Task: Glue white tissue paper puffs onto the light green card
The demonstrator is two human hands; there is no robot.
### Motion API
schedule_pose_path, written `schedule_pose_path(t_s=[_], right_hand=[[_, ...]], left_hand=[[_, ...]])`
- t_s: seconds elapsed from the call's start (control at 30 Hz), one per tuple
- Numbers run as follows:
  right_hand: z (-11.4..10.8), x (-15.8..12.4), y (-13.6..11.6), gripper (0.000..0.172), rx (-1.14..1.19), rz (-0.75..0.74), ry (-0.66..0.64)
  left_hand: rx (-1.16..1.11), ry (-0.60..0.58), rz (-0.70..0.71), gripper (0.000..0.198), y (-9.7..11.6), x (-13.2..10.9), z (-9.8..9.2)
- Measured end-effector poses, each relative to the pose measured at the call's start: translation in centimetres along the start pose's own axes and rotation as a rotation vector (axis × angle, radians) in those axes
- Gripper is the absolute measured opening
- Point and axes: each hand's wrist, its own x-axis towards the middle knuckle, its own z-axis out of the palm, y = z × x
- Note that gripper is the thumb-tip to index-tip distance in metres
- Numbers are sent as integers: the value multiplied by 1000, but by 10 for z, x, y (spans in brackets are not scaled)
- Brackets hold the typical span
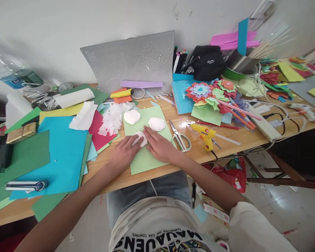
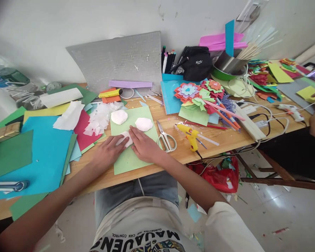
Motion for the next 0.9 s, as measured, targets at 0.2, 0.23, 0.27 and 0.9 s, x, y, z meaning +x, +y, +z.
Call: schedule_pose_path(t_s=[0.2,0.23,0.27,0.9], right_hand=[[-20,-8,-15,50,66,-22,118],[-24,-18,-21,46,87,-5,190],[-28,-32,-27,40,107,19,277],[-74,-140,53,46,-75,959,642]], left_hand=[[-6,39,-15,36,-2,0,2],[-11,45,-16,35,-2,0,2],[-11,54,-15,35,-2,-1,2],[-39,202,-48,33,1,-3,9]])
